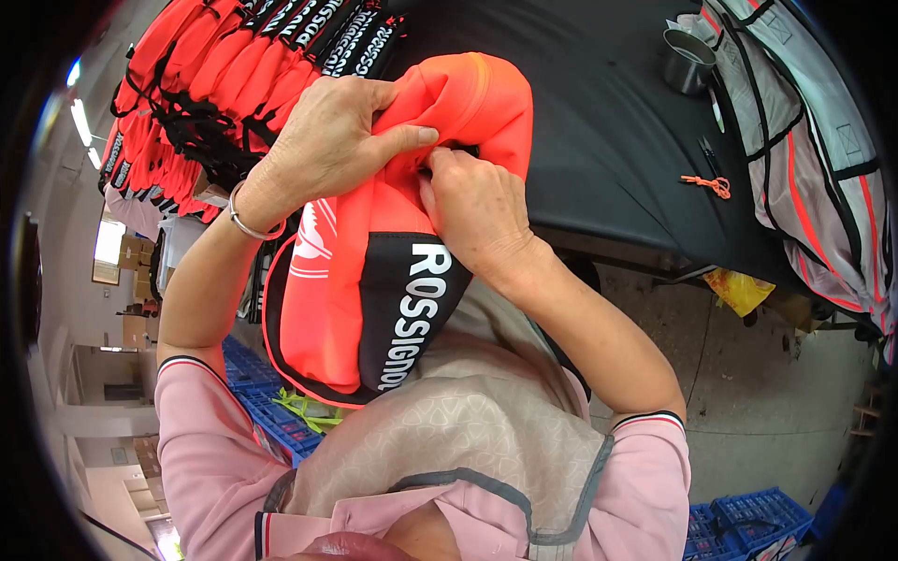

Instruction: Inspecting backpacks for quality, trimming threads with snips, and cleaning details with a brush.

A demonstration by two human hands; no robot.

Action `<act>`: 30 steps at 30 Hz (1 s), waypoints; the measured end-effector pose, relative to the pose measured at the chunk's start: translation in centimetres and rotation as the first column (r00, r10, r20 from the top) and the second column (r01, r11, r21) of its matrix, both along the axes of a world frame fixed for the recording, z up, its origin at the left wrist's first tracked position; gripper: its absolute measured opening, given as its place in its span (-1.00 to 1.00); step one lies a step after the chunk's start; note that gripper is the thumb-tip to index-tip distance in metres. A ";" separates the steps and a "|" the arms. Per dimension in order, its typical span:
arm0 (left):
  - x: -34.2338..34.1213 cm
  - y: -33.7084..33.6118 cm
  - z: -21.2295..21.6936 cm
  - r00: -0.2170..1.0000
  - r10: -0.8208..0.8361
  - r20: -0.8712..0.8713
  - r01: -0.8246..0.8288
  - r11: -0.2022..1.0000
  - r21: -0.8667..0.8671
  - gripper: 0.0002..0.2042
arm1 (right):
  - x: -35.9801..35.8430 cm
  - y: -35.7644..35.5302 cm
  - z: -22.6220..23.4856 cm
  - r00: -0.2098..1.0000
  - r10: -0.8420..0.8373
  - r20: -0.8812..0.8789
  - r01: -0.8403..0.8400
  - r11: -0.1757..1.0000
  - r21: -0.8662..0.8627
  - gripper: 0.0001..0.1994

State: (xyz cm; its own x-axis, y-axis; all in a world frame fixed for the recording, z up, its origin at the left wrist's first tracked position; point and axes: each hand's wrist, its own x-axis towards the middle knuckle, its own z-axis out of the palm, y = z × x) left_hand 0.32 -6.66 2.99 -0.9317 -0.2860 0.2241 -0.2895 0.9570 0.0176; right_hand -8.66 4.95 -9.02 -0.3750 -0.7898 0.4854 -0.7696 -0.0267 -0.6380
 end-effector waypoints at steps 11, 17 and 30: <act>0.4 0.4 1.0 0.991 -0.091 -0.100 0.069 0.976 -0.206 -0.47 | -3.0 1.0 4.2 0.816 0.464 0.346 -0.538 0.828 0.159 -0.73; 1.6 1.5 -2.5 0.928 -0.241 -0.284 0.224 0.970 -0.094 -0.51 | -2.3 2.3 2.1 0.298 0.373 0.879 -0.843 0.535 0.059 -0.67; 2.5 2.5 -2.3 0.952 -0.058 -0.302 0.122 0.973 0.197 -0.53 | 0.7 2.8 0.7 0.522 0.353 0.777 -0.297 0.929 -0.223 -0.81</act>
